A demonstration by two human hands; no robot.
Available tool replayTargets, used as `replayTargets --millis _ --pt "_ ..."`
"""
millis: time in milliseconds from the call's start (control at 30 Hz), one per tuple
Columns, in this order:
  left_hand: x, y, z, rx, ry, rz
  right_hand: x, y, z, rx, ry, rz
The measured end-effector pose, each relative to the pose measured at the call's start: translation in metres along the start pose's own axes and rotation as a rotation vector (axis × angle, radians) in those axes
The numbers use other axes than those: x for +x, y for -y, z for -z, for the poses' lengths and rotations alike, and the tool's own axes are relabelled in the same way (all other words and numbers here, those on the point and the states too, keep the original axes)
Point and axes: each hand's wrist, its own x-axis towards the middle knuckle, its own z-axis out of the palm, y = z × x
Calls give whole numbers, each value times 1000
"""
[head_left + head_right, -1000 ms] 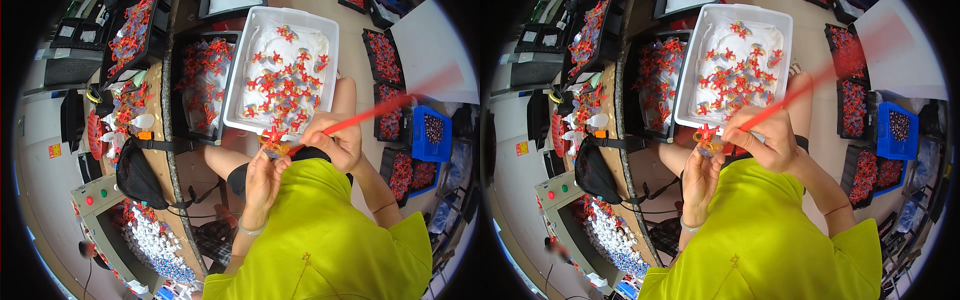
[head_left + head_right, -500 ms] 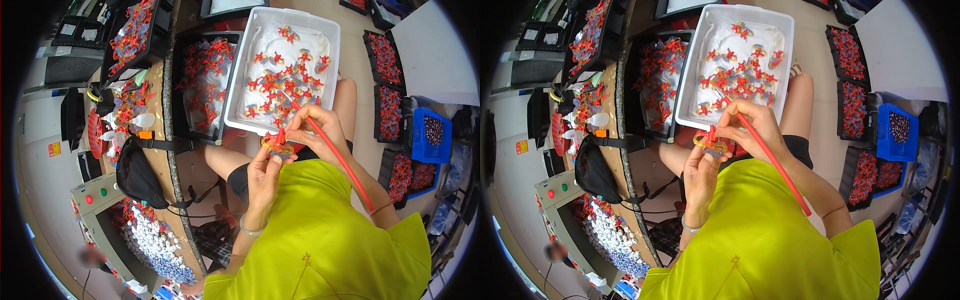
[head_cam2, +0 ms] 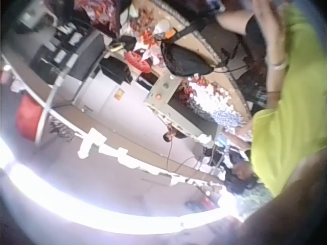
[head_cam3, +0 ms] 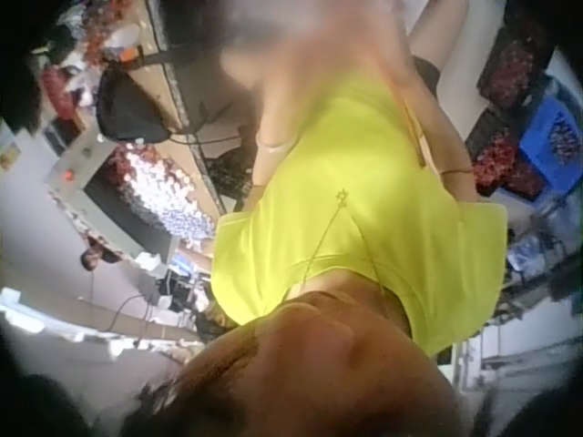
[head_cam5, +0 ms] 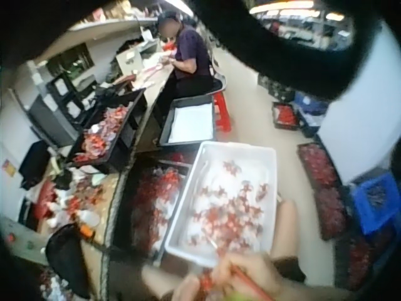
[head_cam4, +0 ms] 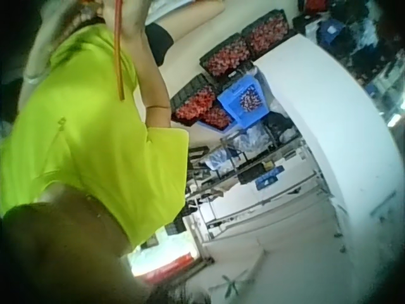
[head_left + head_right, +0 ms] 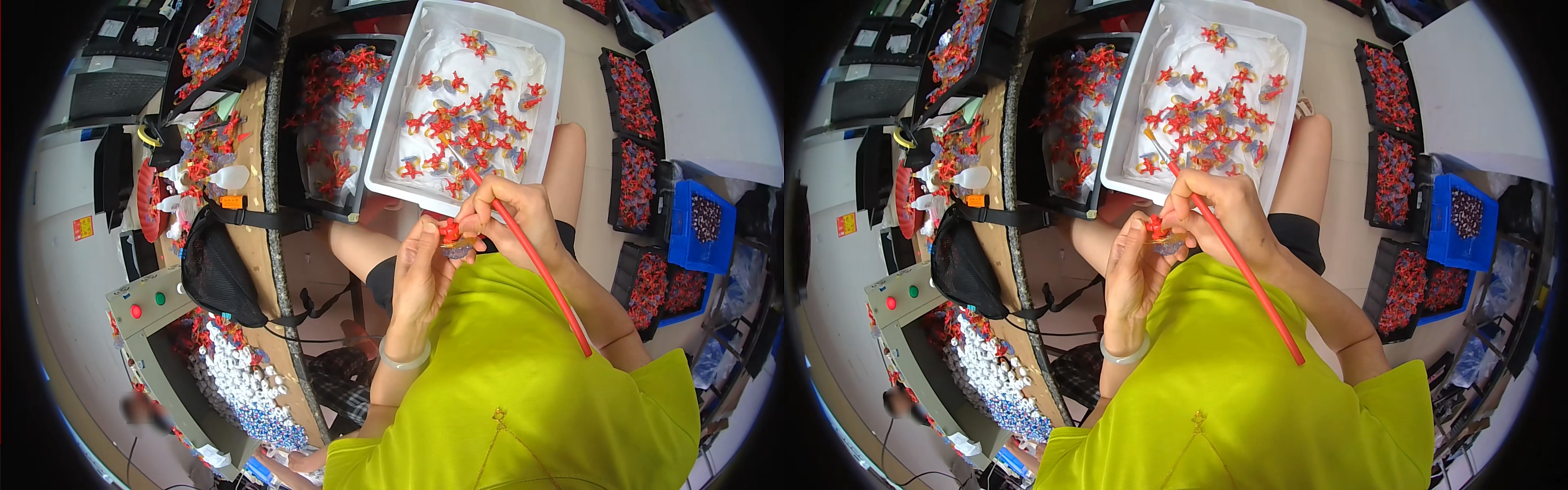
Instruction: Using a brush to apply glue or paint to small plastic figurines at a factory assembly workbench.
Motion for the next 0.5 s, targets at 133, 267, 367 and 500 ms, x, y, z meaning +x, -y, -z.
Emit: replayTargets --millis 133,267,367,500 --pt "1 -7 8 27 -9 -48 3 7 -9 151 8 -29" --pt "51 -90 16 551 -127 -522 8 7 9 35 -180 10" --pt "89 -203 3 340 -126 -655 9 8 20 -10 -218 81" --pt "127 -273 25 512 -340 -809 2 -3 36 92 -259 29"
